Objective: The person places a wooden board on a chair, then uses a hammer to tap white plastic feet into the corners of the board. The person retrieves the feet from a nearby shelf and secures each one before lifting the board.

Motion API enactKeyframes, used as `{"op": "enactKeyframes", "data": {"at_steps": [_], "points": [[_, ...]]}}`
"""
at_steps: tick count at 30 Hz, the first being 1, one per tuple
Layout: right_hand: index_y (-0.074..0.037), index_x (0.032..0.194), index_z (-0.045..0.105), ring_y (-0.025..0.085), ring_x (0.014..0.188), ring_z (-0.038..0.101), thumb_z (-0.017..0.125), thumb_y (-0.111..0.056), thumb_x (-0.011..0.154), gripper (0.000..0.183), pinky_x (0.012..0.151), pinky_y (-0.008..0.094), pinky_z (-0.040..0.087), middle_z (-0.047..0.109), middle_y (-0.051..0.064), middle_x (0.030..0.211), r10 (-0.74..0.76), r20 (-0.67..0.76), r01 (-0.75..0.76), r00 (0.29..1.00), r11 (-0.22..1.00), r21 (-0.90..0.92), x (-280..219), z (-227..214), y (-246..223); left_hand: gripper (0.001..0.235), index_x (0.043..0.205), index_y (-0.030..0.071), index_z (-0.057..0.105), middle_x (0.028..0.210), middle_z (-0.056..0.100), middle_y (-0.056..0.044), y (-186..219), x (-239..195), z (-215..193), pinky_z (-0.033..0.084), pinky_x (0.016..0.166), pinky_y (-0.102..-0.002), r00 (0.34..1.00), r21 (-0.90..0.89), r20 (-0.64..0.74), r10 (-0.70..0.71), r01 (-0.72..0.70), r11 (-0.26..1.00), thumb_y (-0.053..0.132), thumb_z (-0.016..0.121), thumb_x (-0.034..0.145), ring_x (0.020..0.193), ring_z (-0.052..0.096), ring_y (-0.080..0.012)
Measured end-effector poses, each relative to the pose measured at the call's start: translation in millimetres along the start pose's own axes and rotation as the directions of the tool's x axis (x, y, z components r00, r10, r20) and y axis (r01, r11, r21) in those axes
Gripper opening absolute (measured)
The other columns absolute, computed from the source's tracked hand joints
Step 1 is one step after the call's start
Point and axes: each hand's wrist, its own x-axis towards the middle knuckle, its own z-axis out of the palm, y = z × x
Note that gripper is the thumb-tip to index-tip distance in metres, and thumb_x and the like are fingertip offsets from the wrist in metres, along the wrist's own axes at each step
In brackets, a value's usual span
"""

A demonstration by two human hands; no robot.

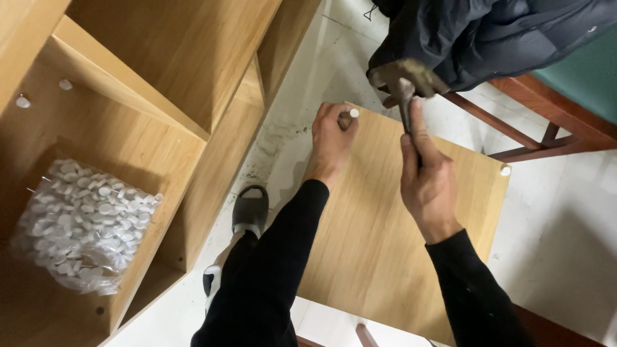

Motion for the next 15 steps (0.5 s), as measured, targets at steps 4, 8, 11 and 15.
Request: {"op": "enactKeyframes", "data": {"at_steps": [4, 8, 11, 15], "points": [[-0.043, 0.177, 0.061, 0.051, 0.115, 0.081, 0.061, -0.031, 0.124, 0.054, 0.098, 0.067, 0.068, 0.085, 0.018, 0.137, 0.028, 0.15, -0.012, 0.988, 0.994, -0.11, -5, 35, 51, 0.024, 0.128, 0.002, 0.077, 0.12, 0.069, -0.015, 14, -6, -7, 0.074, 0.089, -0.044, 0.999, -0.05, 0.029, -0.015, 0.016, 0.999, 0.009, 0.085, 0.106, 0.114, 0.081, -0.0388], [-0.041, 0.178, 0.059, 0.052, 0.12, 0.079, 0.061, -0.03, 0.124, 0.055, 0.101, 0.067, 0.066, 0.083, 0.019, 0.142, 0.071, 0.113, -0.065, 0.991, 0.996, -0.054, -1, 21, 28, 0.037, 0.141, 0.002, 0.072, 0.134, 0.063, -0.016, 25, -4, -22, 0.071, 0.101, -0.047, 0.996, 0.037, 0.059, -0.065, 0.063, 0.997, 0.008, 0.086, 0.107, 0.127, 0.076, -0.0406], [-0.043, 0.18, 0.056, 0.054, 0.124, 0.077, 0.061, -0.03, 0.124, 0.057, 0.105, 0.07, 0.063, 0.082, 0.02, 0.145, 0.056, 0.092, -0.051, 0.994, 0.997, -0.057, 4, -2, 14, 0.065, 0.161, 0.003, 0.062, 0.16, 0.053, -0.024, 21, -3, -41, 0.064, 0.119, -0.057, 0.967, 0.29, 0.206, -0.147, 0.083, 0.953, 0.013, 0.09, 0.103, 0.148, 0.066, -0.0482], [-0.024, 0.188, 0.05, 0.033, 0.081, 0.076, 0.058, -0.012, 0.131, 0.06, 0.078, 0.054, 0.065, 0.082, 0.017, 0.092, -0.117, -0.168, 0.128, 0.979, 0.99, 0.053, -8, -12, 16, 0.053, 0.137, 0.006, 0.076, 0.134, 0.078, -0.02, -18, -15, -69, 0.07, 0.094, -0.062, 0.883, 0.588, 0.416, -0.217, -0.08, 0.805, 0.049, 0.082, 0.105, 0.123, 0.083, -0.0464]]}}
